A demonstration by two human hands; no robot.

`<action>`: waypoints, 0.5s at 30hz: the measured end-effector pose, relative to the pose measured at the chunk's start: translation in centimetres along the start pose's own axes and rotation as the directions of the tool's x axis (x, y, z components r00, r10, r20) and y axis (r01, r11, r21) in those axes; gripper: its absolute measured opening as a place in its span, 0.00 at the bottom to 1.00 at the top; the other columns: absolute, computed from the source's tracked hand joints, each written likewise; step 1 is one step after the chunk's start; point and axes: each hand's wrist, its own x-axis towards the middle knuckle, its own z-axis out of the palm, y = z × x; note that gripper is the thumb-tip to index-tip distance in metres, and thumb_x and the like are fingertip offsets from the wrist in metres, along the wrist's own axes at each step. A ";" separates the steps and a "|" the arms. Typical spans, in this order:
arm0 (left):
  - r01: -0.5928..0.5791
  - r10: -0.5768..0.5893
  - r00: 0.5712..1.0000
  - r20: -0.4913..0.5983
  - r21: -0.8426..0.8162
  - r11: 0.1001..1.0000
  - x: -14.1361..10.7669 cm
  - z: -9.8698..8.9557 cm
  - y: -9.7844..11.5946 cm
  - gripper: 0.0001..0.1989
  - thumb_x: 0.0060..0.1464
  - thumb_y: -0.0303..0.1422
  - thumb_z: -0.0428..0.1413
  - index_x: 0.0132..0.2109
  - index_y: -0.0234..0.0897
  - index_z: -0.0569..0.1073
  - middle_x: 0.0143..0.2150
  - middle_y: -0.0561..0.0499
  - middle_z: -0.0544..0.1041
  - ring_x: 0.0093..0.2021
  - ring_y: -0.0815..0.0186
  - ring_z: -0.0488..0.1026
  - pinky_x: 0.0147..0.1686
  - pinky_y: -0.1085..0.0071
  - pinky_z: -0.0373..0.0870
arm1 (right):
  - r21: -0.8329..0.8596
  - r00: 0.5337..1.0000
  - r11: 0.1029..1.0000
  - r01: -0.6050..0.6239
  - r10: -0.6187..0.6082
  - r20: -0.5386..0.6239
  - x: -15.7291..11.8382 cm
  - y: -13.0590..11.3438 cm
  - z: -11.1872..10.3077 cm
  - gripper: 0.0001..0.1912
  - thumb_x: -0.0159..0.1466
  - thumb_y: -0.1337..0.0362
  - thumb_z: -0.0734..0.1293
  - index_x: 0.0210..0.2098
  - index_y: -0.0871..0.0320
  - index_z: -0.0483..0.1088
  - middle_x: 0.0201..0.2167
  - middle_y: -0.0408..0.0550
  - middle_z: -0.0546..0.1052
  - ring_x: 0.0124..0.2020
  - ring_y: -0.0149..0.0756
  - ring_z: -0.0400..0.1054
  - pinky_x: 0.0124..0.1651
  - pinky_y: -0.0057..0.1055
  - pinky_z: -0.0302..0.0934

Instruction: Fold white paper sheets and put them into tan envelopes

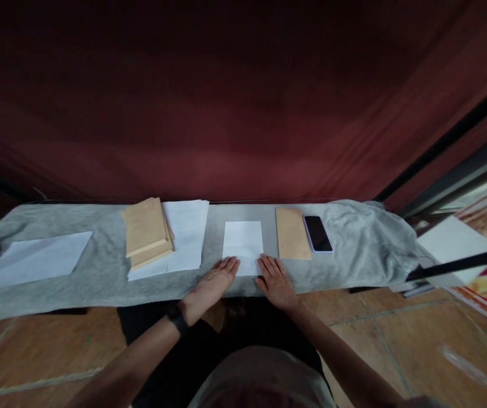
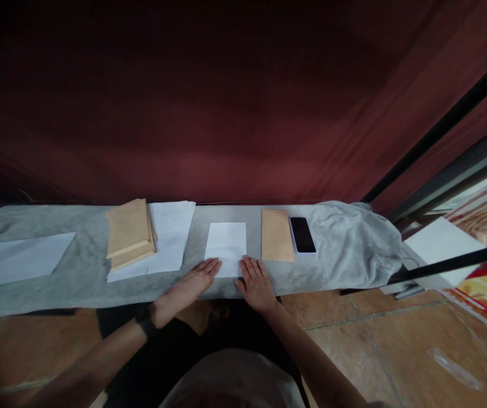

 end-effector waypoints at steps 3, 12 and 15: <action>-0.073 0.075 0.990 0.122 -0.024 0.997 0.1 -0.6 0.6 0.35 0.54 0.19 0.41 0.65 0.46 0.69 0.67 0.51 0.72 0.68 0.65 0.66 0.67 0.61 0.64 | 0.025 1.000 1.000 -0.005 0.005 -0.005 0.1 0.0 -0.1 0.28 0.72 0.57 0.63 0.69 0.60 0.61 0.70 0.55 0.63 0.71 0.46 0.56 0.73 0.49 0.49; 0.018 -0.005 0.997 0.078 -0.172 0.985 1.6 -4.0 0.8 0.19 0.64 0.29 0.47 0.55 0.38 0.77 0.58 0.43 0.79 0.58 0.56 0.75 0.61 0.57 0.69 | 0.209 1.000 0.978 -0.017 0.022 -0.022 0.7 1.1 0.1 0.28 0.70 0.61 0.63 0.69 0.56 0.61 0.67 0.55 0.68 0.69 0.45 0.59 0.70 0.51 0.55; 0.053 -0.053 0.999 0.012 -0.353 0.934 1.4 -4.4 0.1 0.14 0.66 0.35 0.49 0.50 0.41 0.79 0.52 0.46 0.82 0.53 0.59 0.77 0.58 0.59 0.72 | 0.352 0.993 0.933 -0.069 0.098 -0.066 1.4 1.7 0.0 0.23 0.70 0.65 0.60 0.64 0.54 0.68 0.62 0.52 0.74 0.65 0.42 0.66 0.67 0.47 0.62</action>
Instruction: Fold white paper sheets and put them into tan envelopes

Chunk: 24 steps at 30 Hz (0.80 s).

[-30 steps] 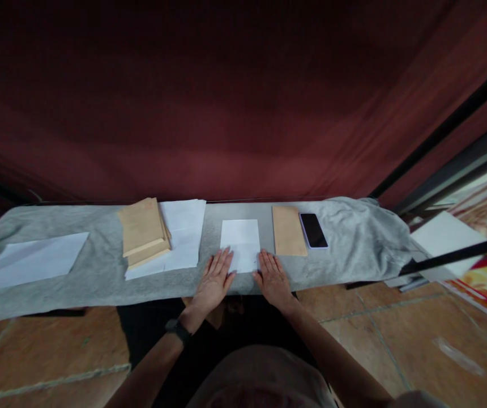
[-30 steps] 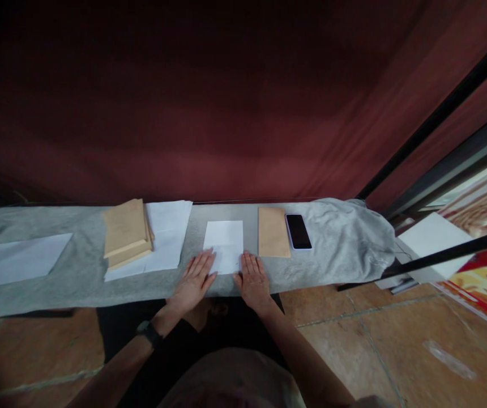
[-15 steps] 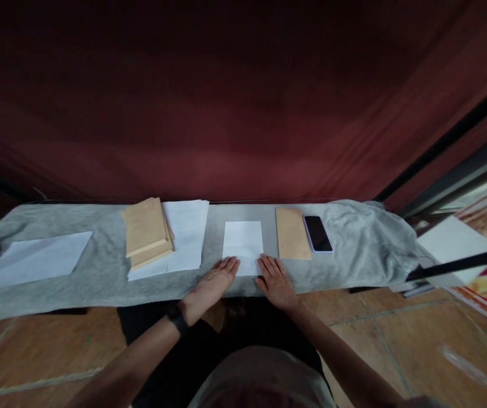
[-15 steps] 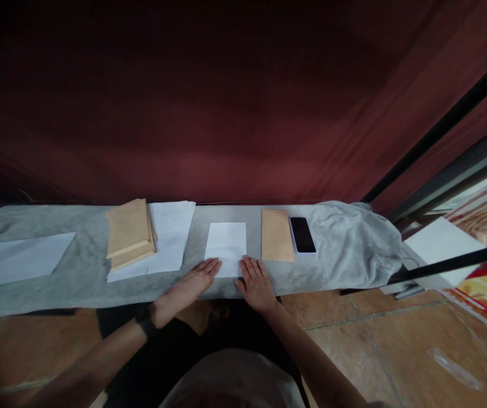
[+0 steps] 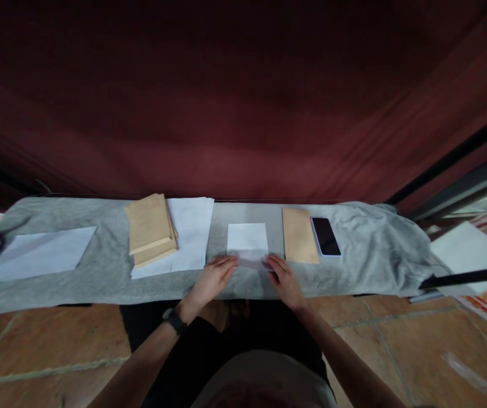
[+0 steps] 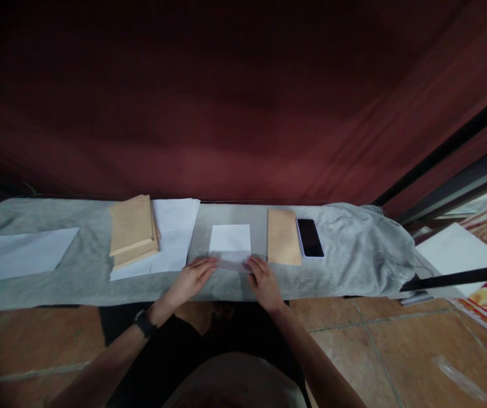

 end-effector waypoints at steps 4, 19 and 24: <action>0.172 -0.202 0.975 -0.091 -0.266 0.949 0.1 0.1 -0.5 0.12 0.64 0.40 0.53 0.45 0.42 0.79 0.44 0.49 0.83 0.46 0.60 0.79 0.50 0.63 0.76 | 0.148 0.991 0.983 -0.109 0.118 -0.058 1.4 0.3 -0.1 0.16 0.72 0.61 0.59 0.51 0.53 0.76 0.53 0.50 0.80 0.55 0.41 0.74 0.59 0.40 0.68; 0.458 -0.532 0.802 -0.273 -0.292 0.840 5.2 2.3 -2.0 0.24 0.60 0.31 0.54 0.63 0.36 0.69 0.36 0.50 0.81 0.37 0.61 0.79 0.42 0.65 0.75 | -0.147 0.945 0.949 -0.278 0.244 -0.217 6.5 0.3 3.0 0.15 0.73 0.59 0.58 0.40 0.56 0.75 0.40 0.55 0.77 0.46 0.46 0.71 0.51 0.41 0.65; 0.565 -0.579 0.784 -0.222 -0.128 0.815 6.0 2.0 -1.3 0.25 0.61 0.31 0.53 0.65 0.35 0.68 0.39 0.46 0.82 0.38 0.57 0.80 0.41 0.63 0.75 | -0.270 0.950 0.921 -0.282 0.228 -0.213 6.8 0.3 3.3 0.12 0.72 0.61 0.60 0.39 0.58 0.74 0.40 0.57 0.75 0.46 0.49 0.68 0.51 0.44 0.64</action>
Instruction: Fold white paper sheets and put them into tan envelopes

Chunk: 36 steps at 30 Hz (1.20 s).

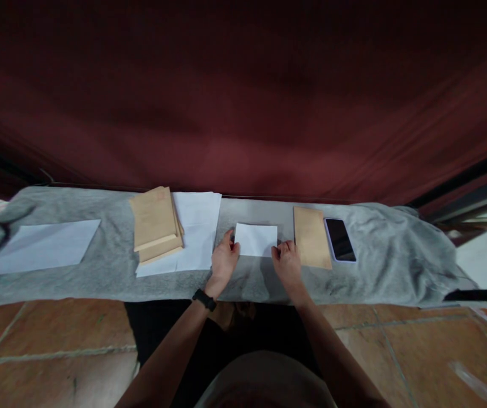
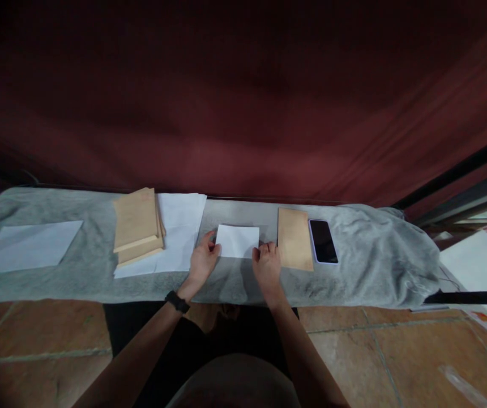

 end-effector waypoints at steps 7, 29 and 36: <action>-0.043 0.041 0.999 0.015 0.174 0.984 -0.2 -0.2 0.9 0.20 0.62 0.29 0.51 0.60 0.36 0.73 0.46 0.43 0.82 0.45 0.55 0.80 0.49 0.62 0.75 | -0.068 1.000 0.998 0.015 -0.016 -0.009 0.0 -0.3 -0.5 0.12 0.72 0.60 0.60 0.43 0.57 0.73 0.40 0.58 0.75 0.46 0.52 0.67 0.52 0.47 0.63; -0.344 0.345 0.934 0.091 0.488 0.802 -1.1 4.0 0.2 0.31 0.69 0.37 0.40 0.72 0.22 0.54 0.74 0.35 0.55 0.76 0.54 0.48 0.72 0.53 0.49 | -0.096 0.981 0.980 0.175 -0.165 0.106 0.0 -2.9 1.8 0.30 0.76 0.55 0.54 0.71 0.69 0.56 0.71 0.61 0.60 0.72 0.49 0.54 0.72 0.50 0.48; -0.282 0.321 0.947 0.007 0.500 0.819 -1.4 3.4 -0.7 0.32 0.70 0.40 0.39 0.72 0.21 0.55 0.74 0.33 0.57 0.74 0.51 0.53 0.72 0.51 0.49 | -0.117 0.994 0.987 0.109 -0.106 0.029 0.4 -1.1 2.2 0.31 0.76 0.56 0.51 0.71 0.69 0.56 0.69 0.63 0.62 0.70 0.51 0.56 0.70 0.51 0.49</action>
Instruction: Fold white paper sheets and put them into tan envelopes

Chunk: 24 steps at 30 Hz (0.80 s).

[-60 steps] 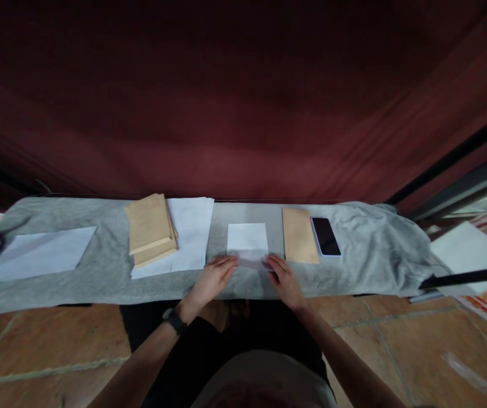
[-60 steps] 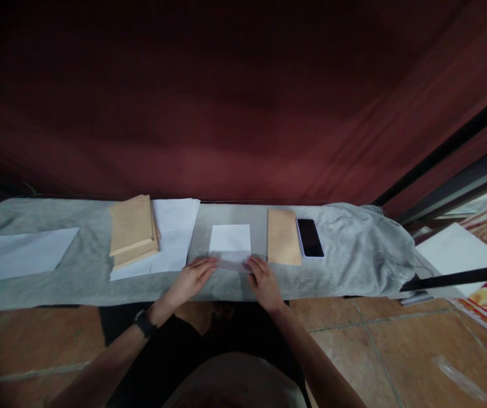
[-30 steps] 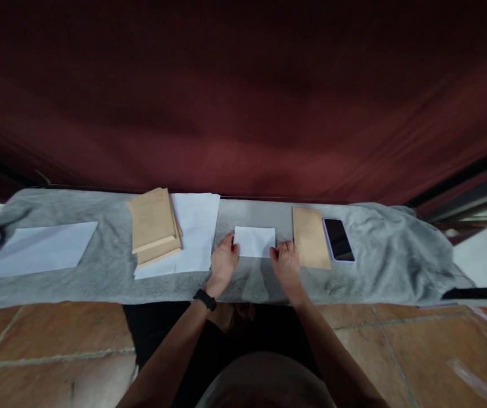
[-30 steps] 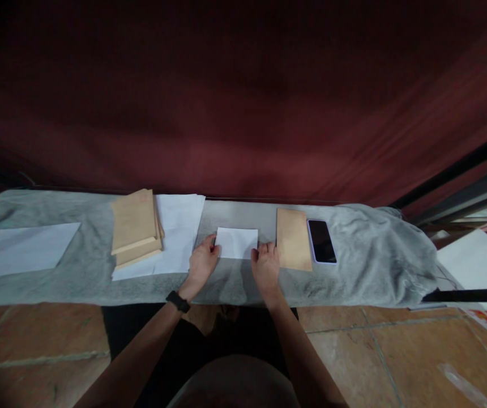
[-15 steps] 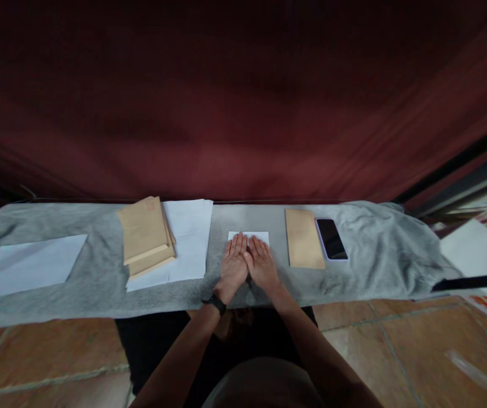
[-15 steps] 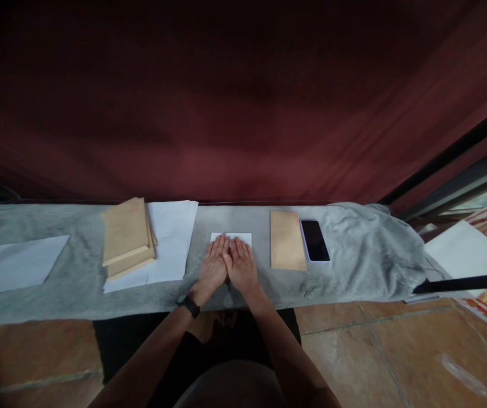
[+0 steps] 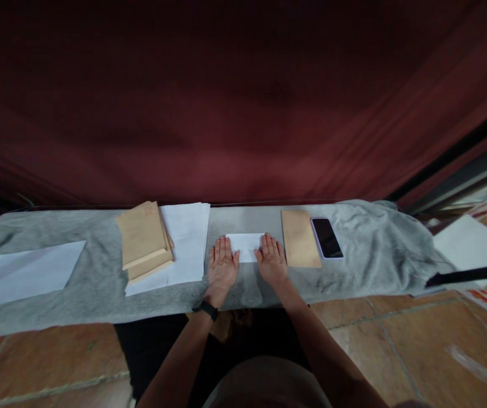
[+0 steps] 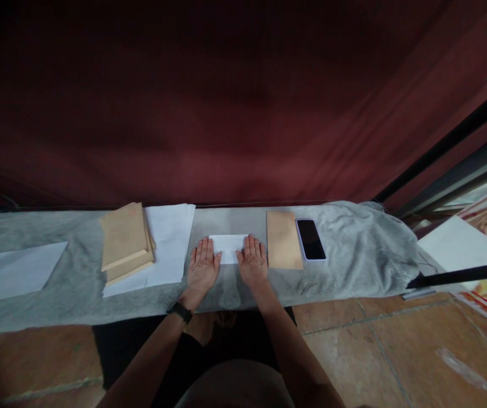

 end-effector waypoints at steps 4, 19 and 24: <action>0.010 -0.010 1.000 -0.007 -0.009 1.000 0.0 -0.2 0.1 0.31 0.70 0.39 0.39 0.72 0.24 0.55 0.74 0.35 0.56 0.74 0.52 0.52 0.72 0.51 0.49 | 0.003 0.997 0.998 -0.056 0.056 -0.058 0.2 -0.6 -0.1 0.31 0.76 0.57 0.51 0.69 0.74 0.57 0.69 0.68 0.62 0.70 0.53 0.57 0.70 0.53 0.51; 0.045 -0.045 0.999 -0.023 -0.025 0.999 -0.2 -0.6 0.1 0.31 0.70 0.38 0.38 0.71 0.20 0.56 0.73 0.31 0.59 0.74 0.50 0.53 0.72 0.49 0.49 | 0.018 0.987 0.987 0.162 -0.162 -0.007 -3.2 -0.8 -1.4 0.31 0.75 0.56 0.56 0.71 0.70 0.55 0.69 0.64 0.62 0.71 0.47 0.55 0.72 0.48 0.48; -0.187 0.190 0.982 0.025 -0.081 0.979 -0.6 -0.7 2.8 0.29 0.71 0.38 0.37 0.73 0.27 0.55 0.74 0.39 0.57 0.75 0.57 0.50 0.73 0.54 0.50 | 0.002 0.988 0.989 0.148 -0.148 0.049 -3.4 -0.7 -1.8 0.30 0.74 0.60 0.56 0.72 0.69 0.53 0.71 0.62 0.59 0.72 0.48 0.53 0.72 0.49 0.47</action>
